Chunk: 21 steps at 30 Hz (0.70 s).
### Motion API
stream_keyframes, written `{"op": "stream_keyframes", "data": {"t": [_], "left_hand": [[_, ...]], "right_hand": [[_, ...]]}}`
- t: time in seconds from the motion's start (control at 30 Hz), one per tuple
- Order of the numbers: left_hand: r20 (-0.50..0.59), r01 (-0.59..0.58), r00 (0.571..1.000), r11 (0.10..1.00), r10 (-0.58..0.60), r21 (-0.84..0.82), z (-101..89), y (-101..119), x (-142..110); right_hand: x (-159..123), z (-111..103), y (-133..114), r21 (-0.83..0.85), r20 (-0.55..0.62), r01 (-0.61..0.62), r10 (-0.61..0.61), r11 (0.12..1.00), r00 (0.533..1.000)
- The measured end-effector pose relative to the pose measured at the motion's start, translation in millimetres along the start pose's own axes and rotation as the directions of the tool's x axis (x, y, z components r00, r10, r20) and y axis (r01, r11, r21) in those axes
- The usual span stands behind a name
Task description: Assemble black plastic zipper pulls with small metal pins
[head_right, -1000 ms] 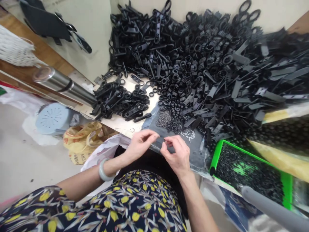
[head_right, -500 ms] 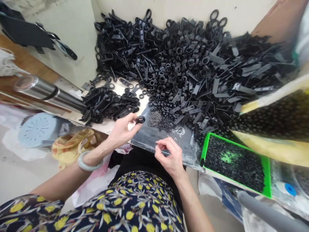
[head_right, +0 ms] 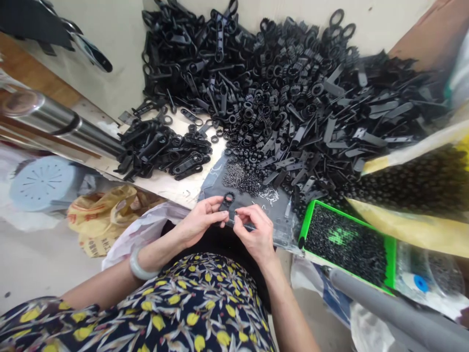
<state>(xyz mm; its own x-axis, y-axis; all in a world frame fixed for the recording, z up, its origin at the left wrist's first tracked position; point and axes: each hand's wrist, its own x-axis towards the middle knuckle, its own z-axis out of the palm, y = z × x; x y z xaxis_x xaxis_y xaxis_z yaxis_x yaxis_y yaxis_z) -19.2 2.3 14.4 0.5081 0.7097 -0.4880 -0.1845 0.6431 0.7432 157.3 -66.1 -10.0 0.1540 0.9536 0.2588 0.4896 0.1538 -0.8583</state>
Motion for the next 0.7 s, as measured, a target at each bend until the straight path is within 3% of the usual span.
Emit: {"op": "stream_keyframes", "data": {"t": [0.23, 0.37, 0.53, 0.7], "left_hand": [[0.019, 0.039, 0.999, 0.999, -0.038, -0.015, -1.6, -5, -1], [0.004, 0.023, 1.000, 0.998, -0.023, 0.059, 2.3, -9, -1], [-0.018, -0.026, 0.999, 0.980, 0.030, 0.199, 3.7, -16, 0], [-0.009, -0.026, 1.000, 0.976, 0.029, 0.215, 2.1, -23, -3]], "right_hand": [[4, 4, 3, -0.027, 0.029, 0.053, -0.053, 0.998, 0.998], [5, 4, 5, -0.099, 0.069, 0.097, -0.090, 0.990, 0.994], [5, 4, 10, -0.297, 0.129, 0.270, -0.241, 0.916, 0.962], [-4, 6, 14, -0.393, 0.186, 0.340, -0.289, 0.854, 0.939]]}}
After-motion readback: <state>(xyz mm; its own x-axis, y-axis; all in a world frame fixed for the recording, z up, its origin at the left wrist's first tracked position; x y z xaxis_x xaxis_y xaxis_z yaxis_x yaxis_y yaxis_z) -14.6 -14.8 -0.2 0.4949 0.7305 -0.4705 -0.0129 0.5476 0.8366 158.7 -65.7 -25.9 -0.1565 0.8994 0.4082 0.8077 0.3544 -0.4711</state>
